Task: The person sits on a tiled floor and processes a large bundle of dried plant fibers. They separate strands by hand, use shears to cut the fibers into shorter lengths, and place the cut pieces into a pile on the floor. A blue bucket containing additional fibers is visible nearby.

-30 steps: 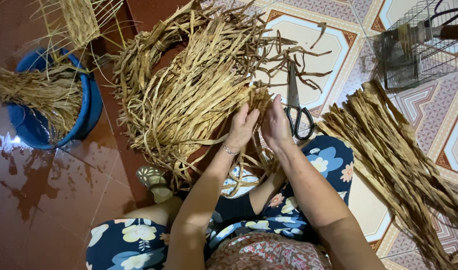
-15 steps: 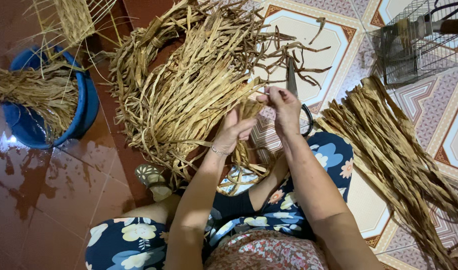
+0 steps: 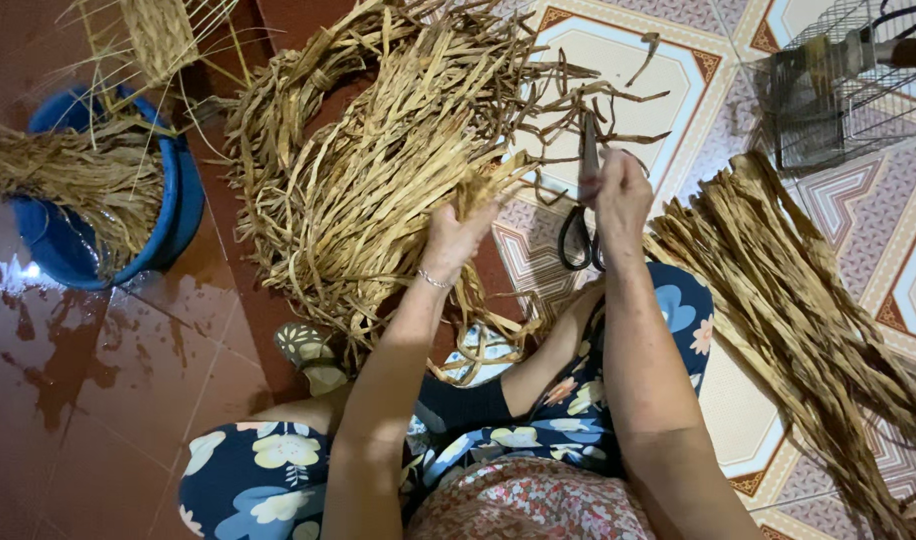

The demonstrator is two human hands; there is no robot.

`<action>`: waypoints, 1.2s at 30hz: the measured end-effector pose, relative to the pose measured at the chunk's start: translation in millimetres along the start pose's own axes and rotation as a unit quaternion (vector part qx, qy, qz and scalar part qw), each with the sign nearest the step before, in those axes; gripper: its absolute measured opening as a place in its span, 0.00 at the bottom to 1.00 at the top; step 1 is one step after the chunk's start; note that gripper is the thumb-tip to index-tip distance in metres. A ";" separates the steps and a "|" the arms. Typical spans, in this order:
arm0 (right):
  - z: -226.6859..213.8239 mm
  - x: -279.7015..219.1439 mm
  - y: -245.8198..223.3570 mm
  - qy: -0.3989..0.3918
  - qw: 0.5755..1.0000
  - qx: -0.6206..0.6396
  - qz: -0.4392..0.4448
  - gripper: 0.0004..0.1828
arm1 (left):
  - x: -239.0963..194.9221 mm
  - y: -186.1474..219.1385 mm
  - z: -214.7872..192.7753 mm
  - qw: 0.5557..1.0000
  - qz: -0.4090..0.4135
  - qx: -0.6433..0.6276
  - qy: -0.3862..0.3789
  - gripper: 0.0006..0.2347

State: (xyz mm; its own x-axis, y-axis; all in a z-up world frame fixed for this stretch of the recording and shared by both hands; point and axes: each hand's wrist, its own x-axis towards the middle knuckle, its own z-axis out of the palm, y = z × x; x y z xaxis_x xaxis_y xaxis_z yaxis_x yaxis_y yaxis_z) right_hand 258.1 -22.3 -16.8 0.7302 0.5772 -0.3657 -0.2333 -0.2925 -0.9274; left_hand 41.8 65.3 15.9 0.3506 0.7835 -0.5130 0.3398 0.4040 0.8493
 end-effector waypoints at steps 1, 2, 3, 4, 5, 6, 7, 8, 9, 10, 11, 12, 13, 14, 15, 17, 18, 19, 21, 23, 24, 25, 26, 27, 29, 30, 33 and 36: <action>-1.5 -1.4 3.0 -0.021 0.985 -0.169 -0.016 0.22 | 3.3 3.3 -4.9 1.000 -0.009 0.002 0.025 0.10; -1.4 -4.8 7.4 -0.041 0.942 -0.332 -0.032 0.22 | 7.1 7.6 -9.2 0.999 -0.015 0.002 0.037 0.11; -0.8 -6.7 11.9 -0.059 0.871 -0.486 -0.048 0.24 | 10.1 12.0 -13.5 0.999 -0.021 0.003 0.049 0.11; 0.1 -8.1 17.7 -0.057 0.856 -0.512 -0.049 0.29 | 11.0 14.9 -17.7 0.998 -0.028 0.004 0.060 0.12; 1.9 -9.6 24.4 -0.054 0.839 -0.539 -0.049 0.34 | 10.5 17.6 -22.6 0.998 -0.023 0.000 0.059 0.11; 2.5 -9.6 30.5 -0.050 0.822 -0.565 -0.049 0.39 | 10.6 21.7 -27.4 0.998 -0.017 -0.005 0.057 0.11; 1.2 -10.9 37.4 -0.048 0.833 -0.550 -0.041 0.39 | 10.1 25.7 -31.5 0.998 -0.012 -0.009 0.054 0.10; -1.1 -9.8 43.7 -0.045 0.843 -0.535 -0.036 0.39 | 10.7 30.4 -33.9 0.999 -0.011 -0.015 0.051 0.10; -2.6 -6.4 49.6 -0.042 0.852 -0.520 -0.030 0.39 | 11.2 35.1 -36.6 0.999 -0.010 -0.021 0.048 0.11; -3.4 -2.6 55.8 -0.033 0.849 -0.526 -0.035 0.36 | 9.6 38.1 -40.5 0.998 -0.010 -0.027 0.047 0.11; -3.9 1.9 62.1 -0.024 0.846 -0.532 -0.040 0.34 | 8.4 40.9 -44.3 0.998 -0.006 -0.031 0.050 0.12; -6.3 4.7 69.4 -0.015 0.841 -0.539 -0.042 0.32 | 7.0 42.4 -45.4 0.998 -0.004 -0.035 0.050 0.12; -7.1 6.4 76.8 -0.014 0.849 -0.526 -0.040 0.30 | 5.6 43.4 -45.9 0.998 -0.002 -0.040 0.050 0.12; -8.1 9.6 81.9 -0.010 0.857 -0.513 -0.041 0.28 | 5.0 45.1 -45.2 0.997 0.013 -0.060 0.044 0.12; -10.0 12.3 85.6 -0.007 0.865 -0.500 -0.041 0.27 | 4.2 46.8 -44.3 0.996 0.028 -0.081 0.037 0.11; -10.6 12.7 89.6 0.016 0.884 -0.464 -0.050 0.26 | 2.0 51.9 -45.5 0.993 0.046 -0.103 0.018 0.09; -11.9 14.4 87.1 0.029 0.893 -0.445 -0.057 0.25 | 2.9 56.4 -45.1 0.993 0.052 -0.108 0.003 0.07; -12.4 16.3 82.6 0.033 0.947 -0.318 -0.012 0.25 | 4.4 61.2 -44.6 0.992 0.058 -0.113 -0.012 0.06; -15.9 11.1 73.6 0.031 0.995 -0.051 0.082 0.26 | 6.6 67.9 -42.9 0.995 0.035 -0.096 0.004 0.09; -27.0 5.6 56.4 -0.027 0.983 0.126 0.132 0.25 | 7.4 74.2 -38.1 0.993 0.035 -0.110 -0.005 0.10; -30.2 3.3 44.3 -0.057 0.963 0.214 0.152 0.26 | 8.7 78.8 -34.7 0.990 0.050 -0.134 -0.022 0.10; -30.3 -3.8 33.5 -0.074 0.961 0.233 0.127 0.27 | 10.1 83.4 -30.7 0.985 0.063 -0.157 -0.039 0.10; -30.0 -14.8 24.6 -0.091 0.958 0.252 0.102 0.28 | 11.9 87.3 -26.7 0.984 0.066 -0.157 -0.048 0.09; -30.0 -25.6 15.6 -0.109 0.953 0.271 0.077 0.30 | 14.3 90.7 -22.4 0.984 0.070 -0.156 -0.057 0.09; -29.8 -45.7 -0.1 -0.269 0.900 0.344 0.003 0.37 | 19.1 95.1 -18.0 0.984 0.072 -0.153 -0.058 0.10; -29.1 -54.0 -6.1 -0.347 0.859 0.375 -0.032 0.40 | 23.0 96.9 -15.6 0.985 0.072 -0.150 -0.052 0.11; -18.1 -70.8 -15.1 -0.407 0.853 0.326 -0.017 0.53 | 35.4 100.8 -12.8 0.984 0.090 -0.147 -0.032 0.11; -11.5 -79.3 -16.2 -0.424 0.869 0.250 -0.052 0.53 | 47.6 104.9 -14.0 0.983 0.091 -0.157 0.004 0.09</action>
State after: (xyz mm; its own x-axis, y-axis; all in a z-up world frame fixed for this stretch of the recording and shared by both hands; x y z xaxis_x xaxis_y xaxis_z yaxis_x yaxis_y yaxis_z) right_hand 211.3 -72.1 28.1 0.0779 0.9969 -0.0089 -0.5993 0.0397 -0.7996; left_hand 81.9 151.6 82.3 0.3733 0.8595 -0.3491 -0.0145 0.3816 0.9242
